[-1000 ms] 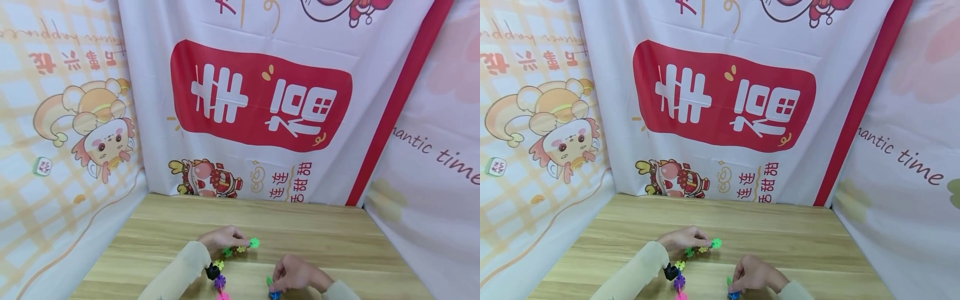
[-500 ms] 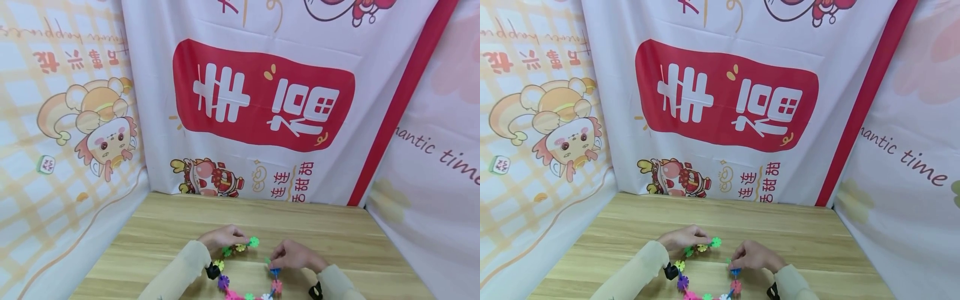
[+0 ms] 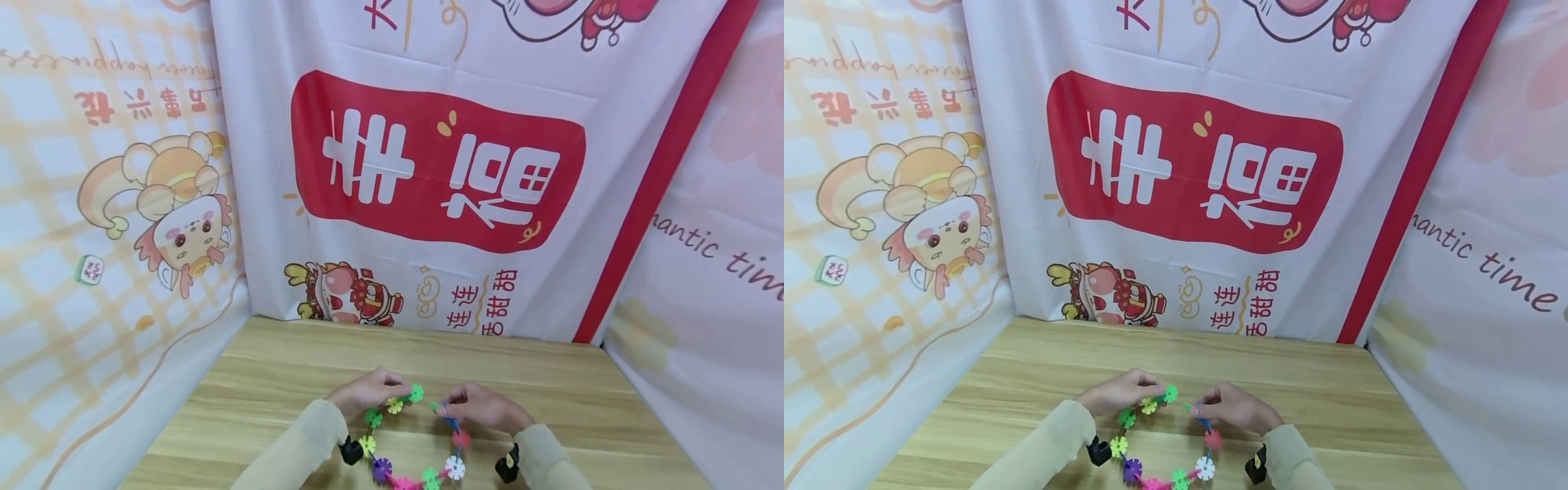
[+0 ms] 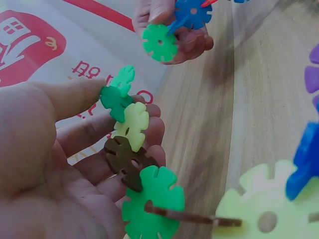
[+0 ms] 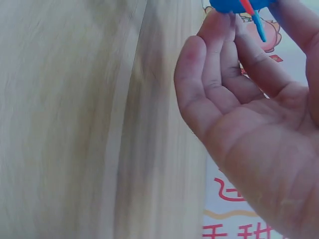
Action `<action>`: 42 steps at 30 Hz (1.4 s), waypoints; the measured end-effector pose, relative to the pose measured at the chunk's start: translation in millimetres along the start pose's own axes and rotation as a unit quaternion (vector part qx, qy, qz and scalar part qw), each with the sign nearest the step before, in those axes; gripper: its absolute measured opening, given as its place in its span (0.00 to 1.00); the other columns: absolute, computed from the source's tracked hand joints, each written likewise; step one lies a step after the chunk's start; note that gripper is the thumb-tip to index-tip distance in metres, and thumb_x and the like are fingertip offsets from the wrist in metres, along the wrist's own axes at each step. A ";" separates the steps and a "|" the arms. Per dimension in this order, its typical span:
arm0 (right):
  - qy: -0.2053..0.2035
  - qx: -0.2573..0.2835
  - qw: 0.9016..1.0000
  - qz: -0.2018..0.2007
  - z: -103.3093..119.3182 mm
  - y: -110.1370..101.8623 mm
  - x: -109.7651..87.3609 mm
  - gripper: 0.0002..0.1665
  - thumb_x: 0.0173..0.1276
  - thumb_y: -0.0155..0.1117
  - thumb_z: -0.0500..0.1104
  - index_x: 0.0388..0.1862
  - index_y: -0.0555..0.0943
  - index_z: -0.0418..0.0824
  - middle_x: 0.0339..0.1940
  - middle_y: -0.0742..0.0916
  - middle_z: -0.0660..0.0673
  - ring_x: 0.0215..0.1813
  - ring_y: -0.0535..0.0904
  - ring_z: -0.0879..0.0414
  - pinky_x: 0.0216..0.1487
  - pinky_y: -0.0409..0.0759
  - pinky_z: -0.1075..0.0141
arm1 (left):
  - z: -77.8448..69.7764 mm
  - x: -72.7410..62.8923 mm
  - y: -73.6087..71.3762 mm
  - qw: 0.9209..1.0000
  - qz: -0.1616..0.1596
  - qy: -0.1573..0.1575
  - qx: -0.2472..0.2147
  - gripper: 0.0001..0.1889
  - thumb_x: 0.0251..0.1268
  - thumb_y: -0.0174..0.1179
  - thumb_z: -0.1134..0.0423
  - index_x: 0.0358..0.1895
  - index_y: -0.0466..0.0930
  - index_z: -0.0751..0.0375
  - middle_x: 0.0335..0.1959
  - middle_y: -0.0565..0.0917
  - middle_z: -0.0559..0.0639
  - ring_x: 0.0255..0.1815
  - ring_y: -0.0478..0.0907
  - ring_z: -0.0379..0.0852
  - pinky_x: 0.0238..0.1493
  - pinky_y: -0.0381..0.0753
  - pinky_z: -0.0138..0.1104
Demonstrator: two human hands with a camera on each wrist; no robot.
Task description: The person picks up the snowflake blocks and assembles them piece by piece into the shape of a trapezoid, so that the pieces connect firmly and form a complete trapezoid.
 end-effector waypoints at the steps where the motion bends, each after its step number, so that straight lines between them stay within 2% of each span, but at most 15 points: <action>1: 0.001 0.011 1.000 -0.004 -0.4 -0.4 1.0 0.22 0.76 0.68 0.54 0.51 0.87 0.36 0.36 0.85 0.51 0.38 0.76 0.57 0.40 0.78 0.67 | -0.1 0.4 0.3 1.000 -0.002 0.001 -0.007 0.18 0.81 0.58 0.48 0.49 0.90 0.58 0.42 0.88 0.50 0.40 0.78 0.43 0.45 0.79 0.36; 4: 0.001 0.047 0.999 -0.015 -1.4 -1.0 4.3 0.23 0.75 0.70 0.52 0.52 0.86 0.32 0.33 0.84 0.52 0.35 0.74 0.59 0.36 0.75 0.70 | 0.6 1.0 -0.9 1.000 -0.018 0.000 -0.014 0.15 0.80 0.59 0.50 0.48 0.91 0.55 0.44 0.90 0.51 0.43 0.83 0.44 0.48 0.82 0.37; 6: -0.003 0.066 0.998 -0.021 -2.3 -0.9 6.5 0.24 0.75 0.70 0.51 0.52 0.85 0.29 0.33 0.85 0.52 0.35 0.75 0.60 0.35 0.77 0.71 | 1.6 1.0 -3.0 0.999 -0.036 -0.007 -0.009 0.14 0.80 0.60 0.50 0.47 0.91 0.53 0.45 0.91 0.50 0.45 0.84 0.46 0.51 0.83 0.38; 11: -0.003 0.102 0.994 -0.032 -6.8 -0.7 11.1 0.25 0.75 0.70 0.52 0.54 0.85 0.29 0.36 0.87 0.51 0.39 0.80 0.61 0.41 0.83 0.71 | -0.1 1.1 -7.5 0.997 -0.078 -0.009 0.016 0.12 0.78 0.63 0.50 0.48 0.91 0.50 0.46 0.91 0.47 0.48 0.84 0.45 0.56 0.85 0.45; 15: -0.009 0.117 0.992 -0.038 -6.2 -1.0 12.7 0.26 0.76 0.69 0.52 0.56 0.85 0.29 0.40 0.88 0.48 0.41 0.80 0.59 0.43 0.83 0.70 | -3.0 2.2 -10.2 0.995 -0.094 -0.003 0.027 0.11 0.77 0.64 0.50 0.49 0.91 0.50 0.48 0.90 0.46 0.49 0.84 0.44 0.60 0.84 0.45; 18: -0.017 0.126 0.991 -0.035 -3.2 -0.5 13.3 0.27 0.77 0.68 0.51 0.58 0.84 0.28 0.42 0.88 0.47 0.42 0.82 0.59 0.45 0.85 0.69 | -3.4 3.1 -11.8 0.995 -0.100 -0.002 0.028 0.11 0.77 0.64 0.50 0.49 0.91 0.50 0.47 0.90 0.46 0.49 0.84 0.43 0.58 0.84 0.43; 24: -0.017 0.130 0.991 -0.028 0.8 1.3 13.6 0.27 0.77 0.68 0.51 0.57 0.84 0.27 0.33 0.85 0.49 0.29 0.82 0.60 0.31 0.82 0.70 | -0.8 5.4 -11.5 0.995 -0.099 0.001 0.025 0.11 0.77 0.64 0.51 0.46 0.92 0.50 0.44 0.90 0.46 0.46 0.84 0.43 0.52 0.84 0.38; 27: -0.015 0.126 0.991 -0.031 2.2 1.7 13.3 0.28 0.77 0.68 0.53 0.55 0.84 0.27 0.31 0.85 0.49 0.25 0.81 0.60 0.27 0.81 0.70 | 0.6 5.9 -11.2 0.995 -0.100 0.001 0.019 0.11 0.77 0.64 0.51 0.46 0.92 0.50 0.43 0.90 0.46 0.45 0.84 0.44 0.51 0.83 0.37; 36: -0.011 0.099 0.993 -0.063 6.4 -0.8 14.4 0.27 0.74 0.70 0.53 0.51 0.85 0.28 0.31 0.85 0.48 0.25 0.78 0.61 0.28 0.79 0.70 | -2.0 5.5 -12.2 0.993 -0.115 0.017 0.009 0.11 0.77 0.64 0.51 0.44 0.92 0.51 0.39 0.92 0.48 0.39 0.83 0.43 0.44 0.83 0.35; 42: 0.000 0.105 0.989 -0.101 8.8 -2.4 12.9 0.27 0.73 0.72 0.55 0.47 0.86 0.29 0.31 0.87 0.47 0.26 0.77 0.61 0.28 0.78 0.69 | -6.1 1.6 -13.3 0.988 -0.147 0.031 0.015 0.10 0.76 0.65 0.53 0.44 0.93 0.51 0.41 0.92 0.46 0.39 0.83 0.43 0.43 0.83 0.35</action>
Point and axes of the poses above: each hand's wrist, its own x-axis towards the middle knuckle, its own y-axis out of the palm, z = x × y, the point moved 10 cm from there along x, towards the middle knuckle
